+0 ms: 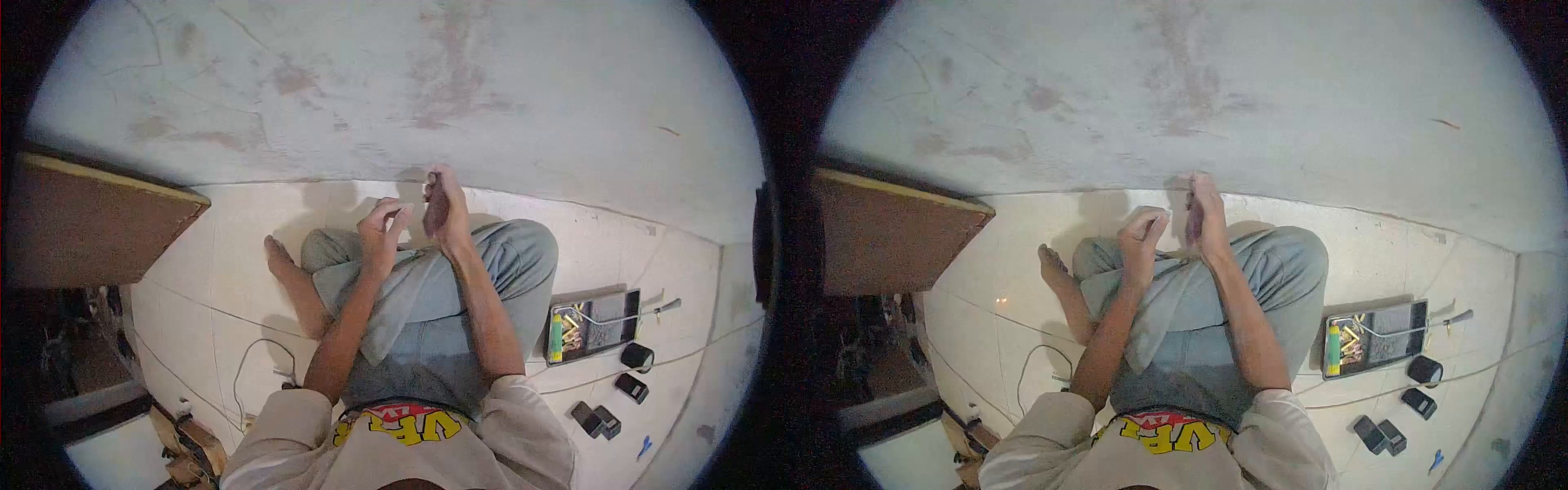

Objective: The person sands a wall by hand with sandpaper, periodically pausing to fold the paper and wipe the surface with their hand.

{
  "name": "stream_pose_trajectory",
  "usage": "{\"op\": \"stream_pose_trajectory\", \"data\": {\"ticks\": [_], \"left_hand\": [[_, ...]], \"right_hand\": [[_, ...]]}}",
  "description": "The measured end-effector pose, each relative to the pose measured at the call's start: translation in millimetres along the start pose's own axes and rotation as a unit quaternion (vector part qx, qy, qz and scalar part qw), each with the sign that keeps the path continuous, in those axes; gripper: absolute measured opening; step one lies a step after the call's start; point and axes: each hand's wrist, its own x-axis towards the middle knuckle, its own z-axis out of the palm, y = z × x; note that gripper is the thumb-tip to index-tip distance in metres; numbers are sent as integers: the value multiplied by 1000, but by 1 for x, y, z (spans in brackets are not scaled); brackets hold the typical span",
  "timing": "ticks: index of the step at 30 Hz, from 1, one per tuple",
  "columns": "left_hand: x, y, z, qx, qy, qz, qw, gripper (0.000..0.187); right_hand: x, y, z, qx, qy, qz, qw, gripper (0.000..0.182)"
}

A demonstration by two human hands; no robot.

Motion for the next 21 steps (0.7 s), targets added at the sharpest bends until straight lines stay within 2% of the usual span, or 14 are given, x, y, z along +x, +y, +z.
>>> {"op": "stream_pose_trajectory", "data": {"ticks": [1,2,3,5,7,12,13,14,21], "left_hand": [[0,-4,-1,-113,11,-114,987,7],[1,-7,-3,-110,17,-112,987,7],[2,-11,-6,-131,1,-125,983,9],[5,-10,-8,-152,-16,-134,979,12],[4,-10,-6,-222,17,-167,960,18],[7,-18,-9,-315,35,-182,931,21],[8,-18,-9,-331,29,-180,926,21],[7,-17,-9,-331,30,-179,926,21],[5,-16,-7,-281,37,-200,938,18]], "right_hand": [[0,0,0,-160,-8,-43,986,34],[-1,2,2,-314,-17,-87,945,24],[-2,4,4,-313,-22,-86,946,24],[-8,3,14,-413,-22,-154,897,19],[-10,1,14,-429,-23,-162,888,17],[-12,-12,15,-462,-55,-187,865,18],[-14,-13,16,-503,-52,-189,842,21],[-14,-13,16,-543,-48,-190,816,24],[-13,-10,14,-544,-57,-202,812,25]]}}
